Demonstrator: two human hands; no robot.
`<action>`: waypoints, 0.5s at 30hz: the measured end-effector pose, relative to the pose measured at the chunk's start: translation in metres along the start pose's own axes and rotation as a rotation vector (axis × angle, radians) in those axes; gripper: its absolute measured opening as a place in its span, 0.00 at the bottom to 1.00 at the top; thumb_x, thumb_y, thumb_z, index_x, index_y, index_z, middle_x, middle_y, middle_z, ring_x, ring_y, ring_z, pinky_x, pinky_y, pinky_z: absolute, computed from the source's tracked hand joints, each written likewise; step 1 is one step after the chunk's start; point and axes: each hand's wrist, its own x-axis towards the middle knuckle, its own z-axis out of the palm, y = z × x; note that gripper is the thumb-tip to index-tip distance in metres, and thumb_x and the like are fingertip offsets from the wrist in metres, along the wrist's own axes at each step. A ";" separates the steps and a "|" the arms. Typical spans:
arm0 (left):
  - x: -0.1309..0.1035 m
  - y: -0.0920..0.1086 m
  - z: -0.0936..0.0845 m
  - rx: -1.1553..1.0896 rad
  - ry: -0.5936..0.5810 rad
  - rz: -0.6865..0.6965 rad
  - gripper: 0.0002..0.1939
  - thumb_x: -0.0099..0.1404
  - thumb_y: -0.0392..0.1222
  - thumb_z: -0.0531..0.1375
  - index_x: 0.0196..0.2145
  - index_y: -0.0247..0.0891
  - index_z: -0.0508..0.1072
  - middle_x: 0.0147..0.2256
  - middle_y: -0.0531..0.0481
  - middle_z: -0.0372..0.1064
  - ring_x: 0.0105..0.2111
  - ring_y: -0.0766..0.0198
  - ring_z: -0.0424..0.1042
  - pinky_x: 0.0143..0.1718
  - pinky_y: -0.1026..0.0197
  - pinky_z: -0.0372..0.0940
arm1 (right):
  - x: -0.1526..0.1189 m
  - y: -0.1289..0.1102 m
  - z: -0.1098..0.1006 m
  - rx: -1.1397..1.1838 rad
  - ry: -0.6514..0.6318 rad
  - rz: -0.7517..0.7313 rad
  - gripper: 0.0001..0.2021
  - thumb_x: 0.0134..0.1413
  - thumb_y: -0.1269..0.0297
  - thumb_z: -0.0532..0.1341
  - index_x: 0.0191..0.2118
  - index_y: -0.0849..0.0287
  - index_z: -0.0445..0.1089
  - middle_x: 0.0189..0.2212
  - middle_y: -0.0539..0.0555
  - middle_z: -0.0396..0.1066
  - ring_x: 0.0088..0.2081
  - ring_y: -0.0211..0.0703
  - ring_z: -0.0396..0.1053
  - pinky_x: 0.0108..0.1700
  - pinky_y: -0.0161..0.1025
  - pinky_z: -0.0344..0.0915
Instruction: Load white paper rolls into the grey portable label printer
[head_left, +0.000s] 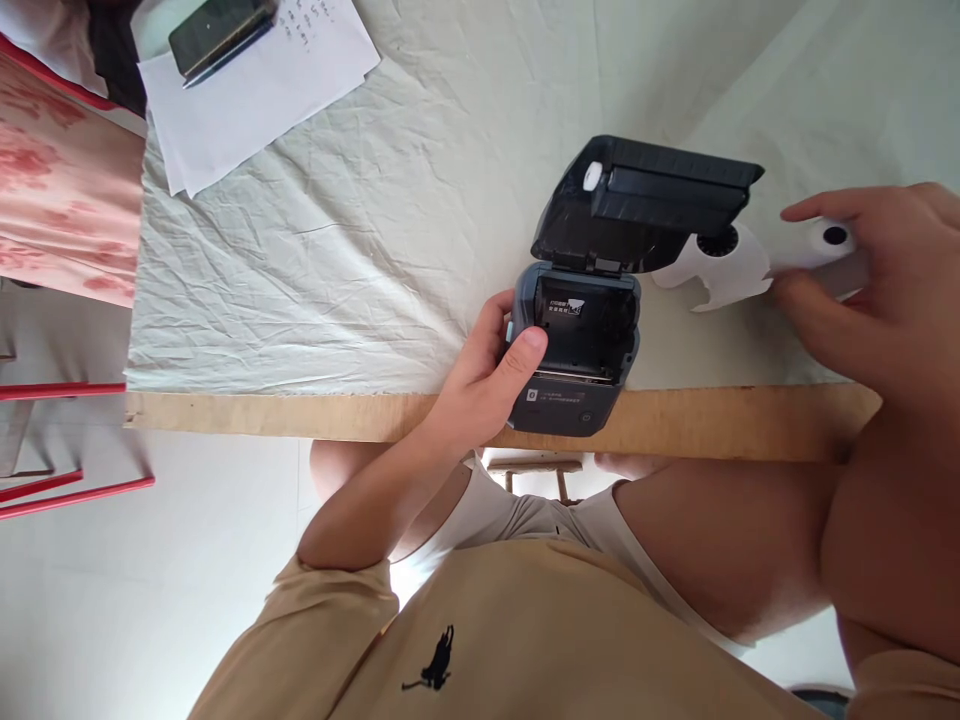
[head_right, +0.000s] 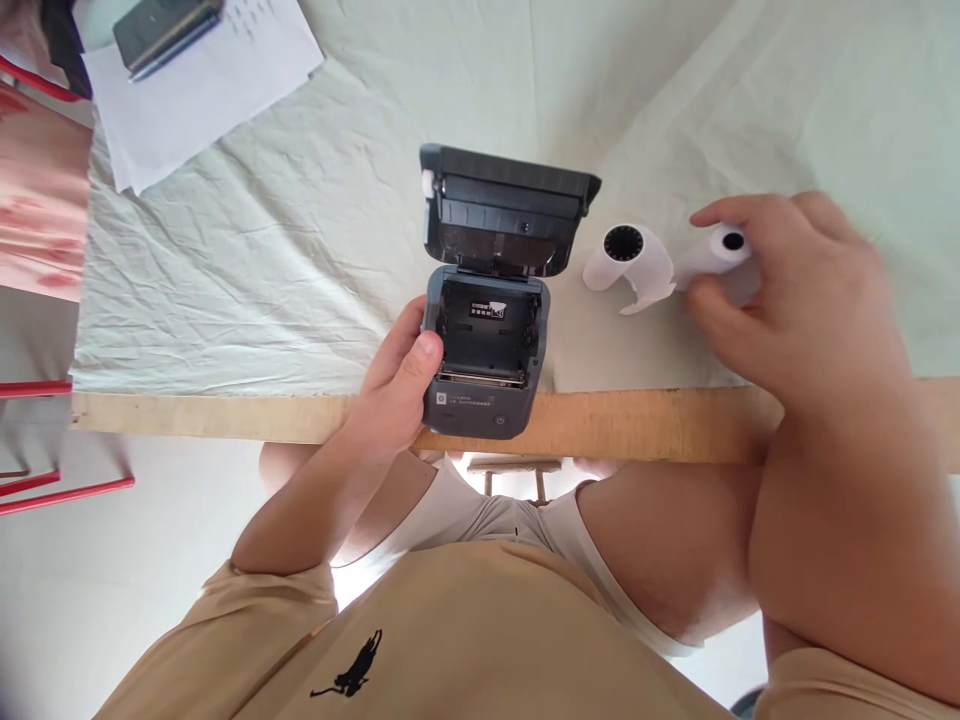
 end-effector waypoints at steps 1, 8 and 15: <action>0.000 0.000 0.000 0.000 0.000 0.003 0.40 0.79 0.82 0.74 0.69 0.50 0.78 0.58 0.45 0.90 0.59 0.47 0.91 0.60 0.48 0.88 | 0.003 -0.003 0.002 0.027 -0.051 0.029 0.33 0.51 0.43 0.88 0.62 0.41 0.92 0.46 0.56 0.86 0.40 0.48 0.77 0.39 0.55 0.66; 0.002 -0.002 -0.002 0.010 -0.021 0.013 0.42 0.79 0.84 0.72 0.69 0.48 0.77 0.59 0.44 0.89 0.59 0.49 0.90 0.60 0.50 0.86 | 0.019 -0.008 0.015 0.044 -0.039 0.086 0.24 0.62 0.31 0.81 0.48 0.45 0.88 0.36 0.57 0.81 0.40 0.51 0.77 0.38 0.56 0.65; 0.002 -0.001 -0.002 -0.002 -0.025 0.008 0.43 0.79 0.83 0.73 0.70 0.47 0.76 0.56 0.45 0.88 0.57 0.51 0.88 0.58 0.52 0.85 | 0.008 -0.026 -0.010 0.149 -0.151 0.175 0.28 0.54 0.57 0.84 0.62 0.44 0.89 0.54 0.57 0.86 0.35 0.41 0.71 0.36 0.52 0.68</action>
